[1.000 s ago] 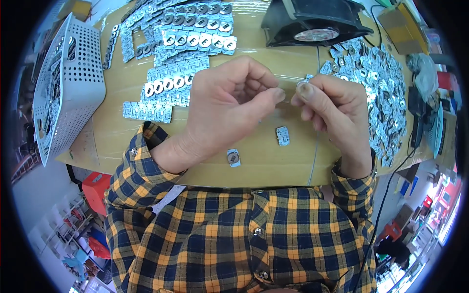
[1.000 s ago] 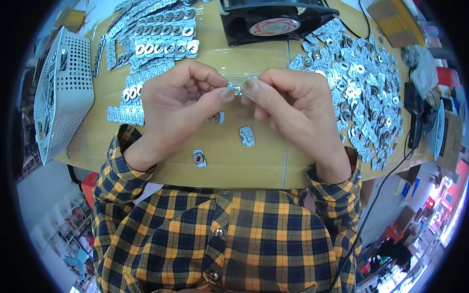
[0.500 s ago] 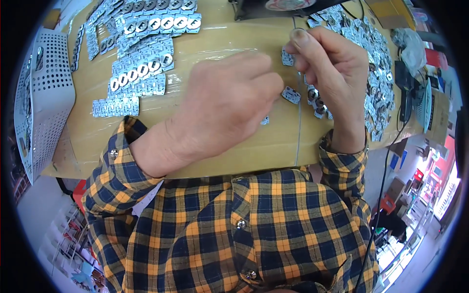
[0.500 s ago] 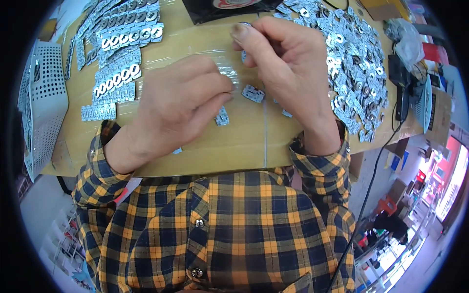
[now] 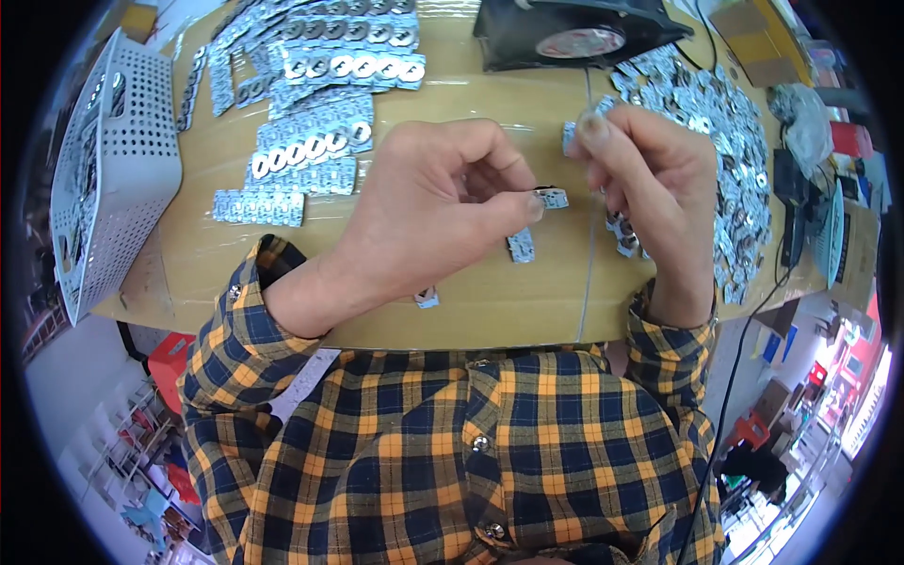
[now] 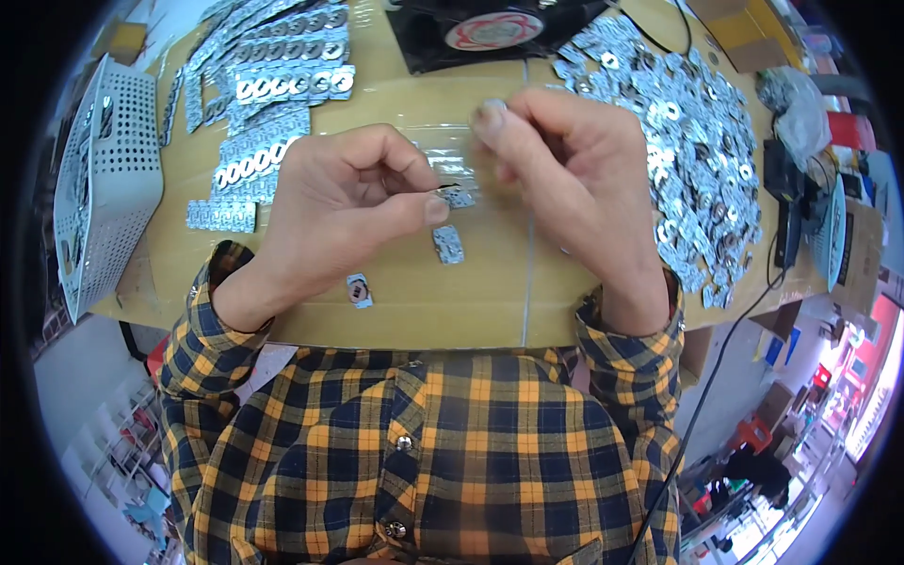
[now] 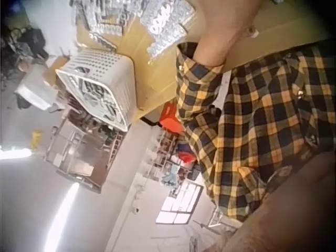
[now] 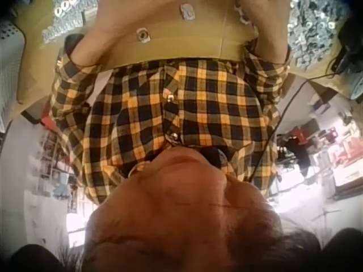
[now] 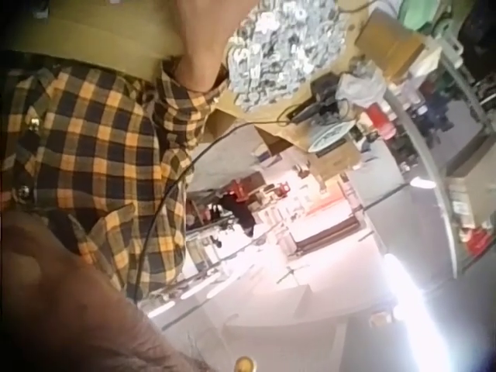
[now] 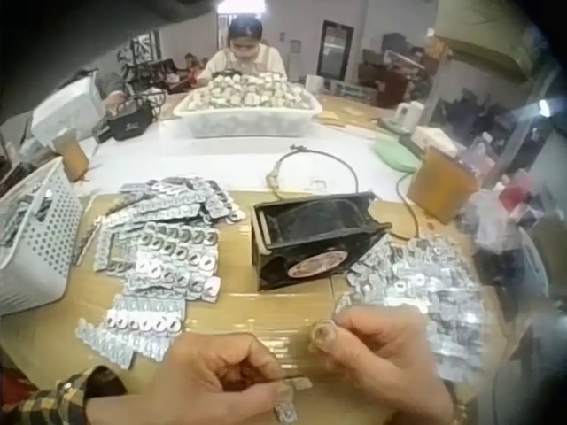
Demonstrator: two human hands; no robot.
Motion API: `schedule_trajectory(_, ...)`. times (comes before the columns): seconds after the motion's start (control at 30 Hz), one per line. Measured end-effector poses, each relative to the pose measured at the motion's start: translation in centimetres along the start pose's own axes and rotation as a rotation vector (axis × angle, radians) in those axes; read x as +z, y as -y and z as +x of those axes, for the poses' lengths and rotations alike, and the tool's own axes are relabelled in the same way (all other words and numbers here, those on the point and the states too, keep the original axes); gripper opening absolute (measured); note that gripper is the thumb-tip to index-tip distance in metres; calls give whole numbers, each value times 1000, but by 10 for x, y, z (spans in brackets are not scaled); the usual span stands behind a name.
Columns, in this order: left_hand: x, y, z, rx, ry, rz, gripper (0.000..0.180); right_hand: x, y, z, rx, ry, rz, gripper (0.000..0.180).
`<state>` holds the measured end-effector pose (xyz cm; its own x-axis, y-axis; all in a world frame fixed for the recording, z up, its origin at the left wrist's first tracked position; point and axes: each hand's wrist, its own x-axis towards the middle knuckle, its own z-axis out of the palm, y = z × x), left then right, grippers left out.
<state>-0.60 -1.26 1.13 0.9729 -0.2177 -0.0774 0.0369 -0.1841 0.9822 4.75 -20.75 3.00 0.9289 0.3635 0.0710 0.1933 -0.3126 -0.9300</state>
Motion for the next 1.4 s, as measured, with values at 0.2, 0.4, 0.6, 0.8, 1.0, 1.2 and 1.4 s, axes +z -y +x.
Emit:
schedule_trajectory(0.2,-12,-3,-9,-178,-76,-332,11,6,12,-2,136,164,122,25)
schedule_trajectory(0.4,-15,6,-8,-136,-80,-294,15,10,11,1,194,164,135,27)
schedule_trajectory(0.6,-15,16,-6,116,-111,-178,15,17,5,-2,139,230,104,27)
schedule_trajectory(0.8,-12,11,-8,79,-190,-265,18,14,10,-3,289,312,139,26)
schedule_trajectory(1.0,-14,9,-11,78,-208,-309,19,18,10,-4,248,295,206,24)
schedule_trajectory(1.2,-14,9,-15,233,-273,-187,20,23,7,-4,311,188,295,25)
schedule_trajectory(1.4,-14,13,-12,396,-277,94,25,28,13,-7,323,123,336,22)
